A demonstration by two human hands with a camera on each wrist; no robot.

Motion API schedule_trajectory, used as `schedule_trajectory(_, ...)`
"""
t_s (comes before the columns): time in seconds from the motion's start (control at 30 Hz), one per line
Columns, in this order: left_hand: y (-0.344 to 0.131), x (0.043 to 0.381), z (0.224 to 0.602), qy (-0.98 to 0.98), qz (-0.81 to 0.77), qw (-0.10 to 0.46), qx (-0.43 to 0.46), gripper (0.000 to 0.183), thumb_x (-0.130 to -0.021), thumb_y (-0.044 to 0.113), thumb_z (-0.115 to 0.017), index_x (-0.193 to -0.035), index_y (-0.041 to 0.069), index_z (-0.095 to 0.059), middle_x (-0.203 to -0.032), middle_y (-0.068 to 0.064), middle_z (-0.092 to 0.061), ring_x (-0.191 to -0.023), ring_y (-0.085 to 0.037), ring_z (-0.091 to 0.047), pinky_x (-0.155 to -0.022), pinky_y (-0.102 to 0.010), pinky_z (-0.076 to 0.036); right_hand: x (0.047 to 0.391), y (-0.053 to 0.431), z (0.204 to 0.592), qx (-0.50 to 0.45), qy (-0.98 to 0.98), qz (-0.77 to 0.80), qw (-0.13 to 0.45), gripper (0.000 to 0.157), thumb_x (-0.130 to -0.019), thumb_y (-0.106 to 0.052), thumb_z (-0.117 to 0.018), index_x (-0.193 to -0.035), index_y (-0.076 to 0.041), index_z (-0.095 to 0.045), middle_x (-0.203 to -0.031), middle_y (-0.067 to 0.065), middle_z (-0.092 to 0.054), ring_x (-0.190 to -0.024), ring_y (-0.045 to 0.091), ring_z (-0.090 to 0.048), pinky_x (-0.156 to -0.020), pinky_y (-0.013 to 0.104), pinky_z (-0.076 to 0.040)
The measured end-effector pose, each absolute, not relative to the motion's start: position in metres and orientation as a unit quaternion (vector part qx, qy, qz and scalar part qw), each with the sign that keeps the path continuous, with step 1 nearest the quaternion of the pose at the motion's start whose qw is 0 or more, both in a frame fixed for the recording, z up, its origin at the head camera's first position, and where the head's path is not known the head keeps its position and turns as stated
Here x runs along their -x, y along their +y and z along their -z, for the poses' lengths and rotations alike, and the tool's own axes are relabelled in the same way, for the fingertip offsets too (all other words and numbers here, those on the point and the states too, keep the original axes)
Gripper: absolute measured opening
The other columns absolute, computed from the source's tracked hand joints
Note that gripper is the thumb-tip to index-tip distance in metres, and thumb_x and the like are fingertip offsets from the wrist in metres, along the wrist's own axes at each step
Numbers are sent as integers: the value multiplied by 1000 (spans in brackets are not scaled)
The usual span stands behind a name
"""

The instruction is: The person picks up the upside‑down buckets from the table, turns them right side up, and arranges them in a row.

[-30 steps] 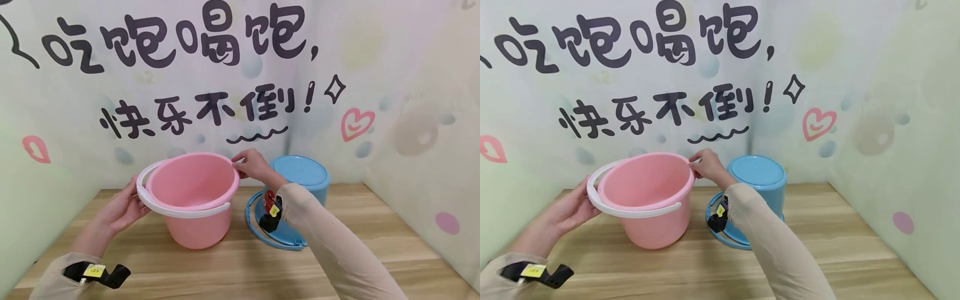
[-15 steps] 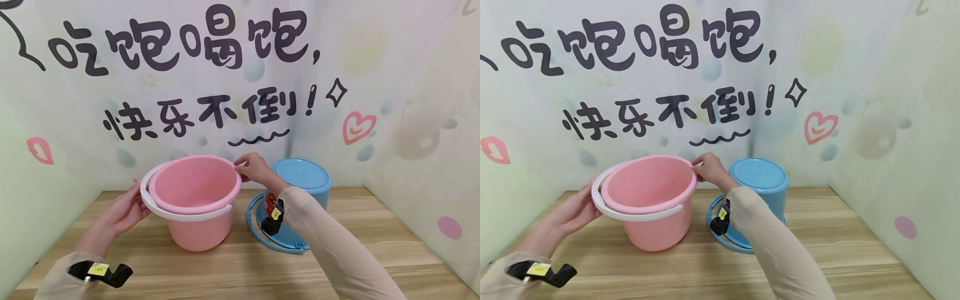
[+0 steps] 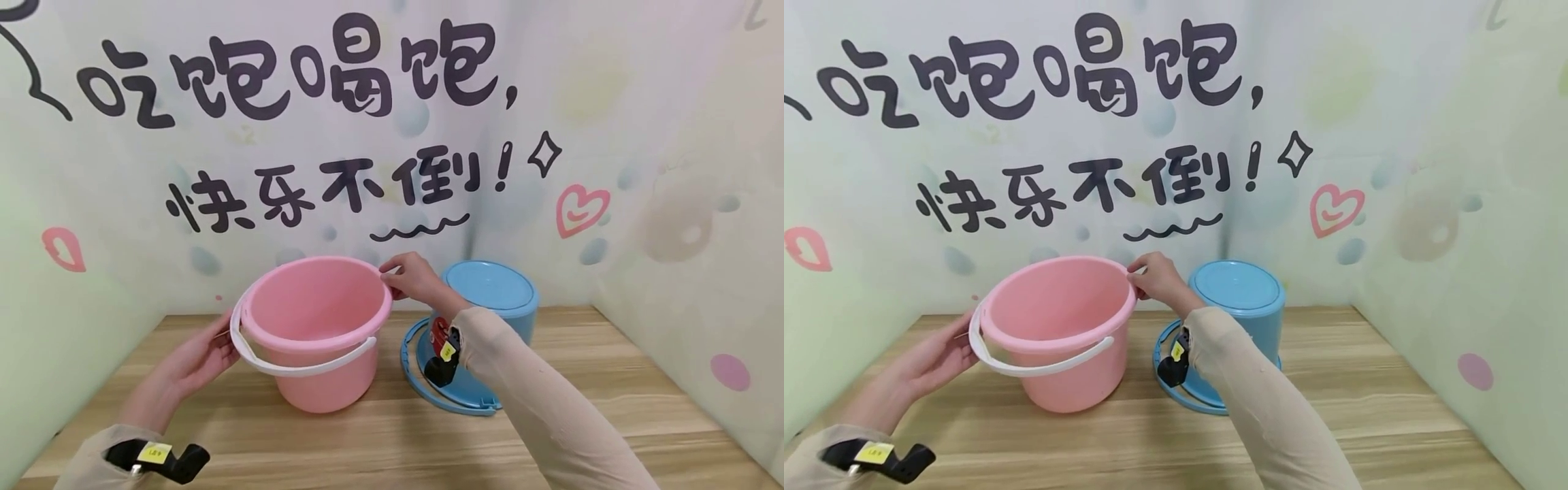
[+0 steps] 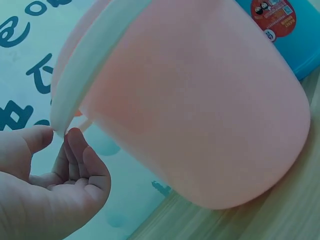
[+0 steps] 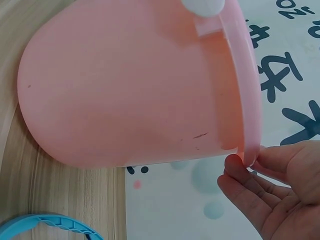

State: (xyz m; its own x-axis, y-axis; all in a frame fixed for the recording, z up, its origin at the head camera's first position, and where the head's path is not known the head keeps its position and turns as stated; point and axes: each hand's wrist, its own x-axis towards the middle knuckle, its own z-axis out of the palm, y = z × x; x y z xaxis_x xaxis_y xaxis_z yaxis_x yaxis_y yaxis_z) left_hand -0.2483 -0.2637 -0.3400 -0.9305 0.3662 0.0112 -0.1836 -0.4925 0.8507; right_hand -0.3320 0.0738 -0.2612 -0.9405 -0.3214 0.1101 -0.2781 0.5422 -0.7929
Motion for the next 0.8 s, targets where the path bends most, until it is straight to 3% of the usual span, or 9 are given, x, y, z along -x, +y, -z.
schedule_trajectory(0.37, -262, 246, 355, 545, -824, 136, -74, 28, -100, 26, -35, -92, 18, -61, -93, 2, -49, -82, -7, -49, -73, -20, -43, 328, 72, 263, 170, 882, 439, 19, 26, -90, -9, -58, -113, 2, -61, -81, 13, -65, -64, 17, -63, -61, 26, -53)
schedule_trajectory(0.8, -255, 249, 370, 569, -812, 123, -48, 30, -101, 25, -29, -92, 23, -58, -95, 1, -49, -86, -8, -49, -76, -22, -43, 328, 71, 262, 158, 887, 435, 11, 25, -90, -9, -59, -112, 1, -62, -77, 10, -63, -62, 17, -61, -61, 25, -53)
